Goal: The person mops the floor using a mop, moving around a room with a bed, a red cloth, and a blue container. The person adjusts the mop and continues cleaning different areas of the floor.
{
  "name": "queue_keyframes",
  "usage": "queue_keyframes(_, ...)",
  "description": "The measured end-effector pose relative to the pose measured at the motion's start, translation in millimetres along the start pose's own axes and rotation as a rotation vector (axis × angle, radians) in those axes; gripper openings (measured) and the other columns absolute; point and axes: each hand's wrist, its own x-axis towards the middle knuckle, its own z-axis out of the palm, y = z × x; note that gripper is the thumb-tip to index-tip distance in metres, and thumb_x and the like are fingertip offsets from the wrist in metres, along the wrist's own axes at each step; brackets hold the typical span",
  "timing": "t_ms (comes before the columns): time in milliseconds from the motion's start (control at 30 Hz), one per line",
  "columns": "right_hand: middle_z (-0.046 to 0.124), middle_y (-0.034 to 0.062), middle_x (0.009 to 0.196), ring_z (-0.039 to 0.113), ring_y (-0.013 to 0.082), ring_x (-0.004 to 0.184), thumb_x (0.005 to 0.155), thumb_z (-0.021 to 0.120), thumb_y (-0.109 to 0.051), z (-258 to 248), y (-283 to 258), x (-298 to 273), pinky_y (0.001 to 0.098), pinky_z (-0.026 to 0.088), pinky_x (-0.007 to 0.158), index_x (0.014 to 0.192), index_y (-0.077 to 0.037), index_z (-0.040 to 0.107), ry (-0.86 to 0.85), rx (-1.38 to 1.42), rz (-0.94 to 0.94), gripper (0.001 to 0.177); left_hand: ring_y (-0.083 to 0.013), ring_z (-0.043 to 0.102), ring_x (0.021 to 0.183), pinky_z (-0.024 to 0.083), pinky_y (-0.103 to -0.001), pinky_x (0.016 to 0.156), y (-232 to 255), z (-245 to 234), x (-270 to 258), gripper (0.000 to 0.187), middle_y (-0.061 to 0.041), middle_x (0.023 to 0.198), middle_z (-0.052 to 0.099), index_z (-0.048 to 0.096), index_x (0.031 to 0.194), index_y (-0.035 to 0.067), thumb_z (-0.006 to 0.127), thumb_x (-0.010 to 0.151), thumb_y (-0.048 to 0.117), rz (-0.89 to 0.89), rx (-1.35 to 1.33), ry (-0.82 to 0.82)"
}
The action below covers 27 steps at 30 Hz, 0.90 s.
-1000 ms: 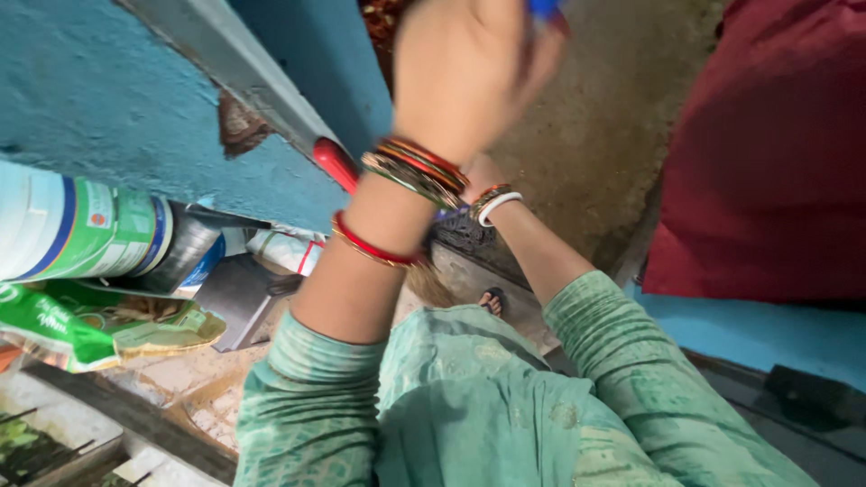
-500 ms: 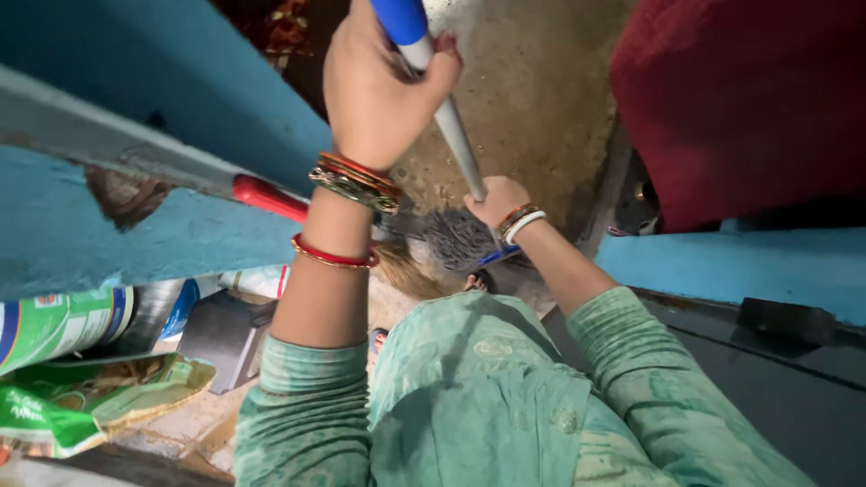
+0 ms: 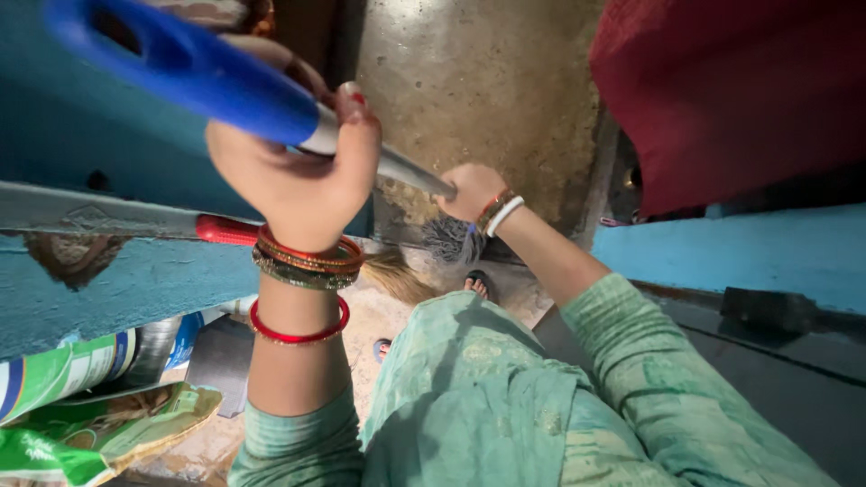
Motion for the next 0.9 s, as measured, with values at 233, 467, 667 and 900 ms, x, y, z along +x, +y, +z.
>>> queue_keyframes(233,0.073,0.013,0.084,0.069,0.0379,0.083,0.078,0.07,-0.034,-18.1,15.0,67.4,0.0484,0.055,0.071,0.08,-0.019,0.076,-0.006,-0.071,-0.136,0.016,-0.0251,0.063,0.073,0.05,-0.034,0.061,26.9,3.4,-9.7,0.024,-0.009,0.087,0.062,0.058,0.082,0.007,0.08,0.087,0.012,0.124,0.273,-0.111)
queue_keyframes(467,0.073,0.0139,0.087,0.07,0.037,0.084,0.081,0.071,-0.025,-39.0,78.1,104.2,0.0474,0.054,0.072,0.083,-0.017,0.076,-0.053,-0.245,-0.146,0.009,-0.0249,0.065,0.07,0.052,-0.033,0.063,16.9,2.3,-17.0,0.024,-0.009,0.082,0.062,0.057,0.087,0.006,0.078,0.083,0.016,-0.12,0.235,-0.347)
queue_keyframes(667,0.072,0.0156,0.085,0.069,0.0394,0.084,0.078,0.073,-0.024,-14.6,133.6,55.6,0.05,0.054,0.074,0.08,-0.016,0.076,0.015,-0.278,-0.028,0.009,-0.0255,0.067,0.074,0.053,-0.033,0.065,-6.2,0.8,-26.3,0.022,-0.008,0.084,0.063,0.058,0.09,0.007,0.076,0.081,0.017,-0.245,0.08,-0.496)
queue_keyframes(900,0.071,0.0168,0.083,0.068,0.0407,0.082,0.079,0.076,-0.027,44.0,123.9,-47.1,0.0507,0.055,0.073,0.08,-0.014,0.073,0.197,-0.116,0.165,0.014,-0.0281,0.068,0.076,0.053,-0.037,0.067,-22.5,7.3,-46.0,0.026,-0.007,0.082,0.066,0.056,0.09,0.008,0.077,0.077,0.02,-0.164,-0.093,-0.661)
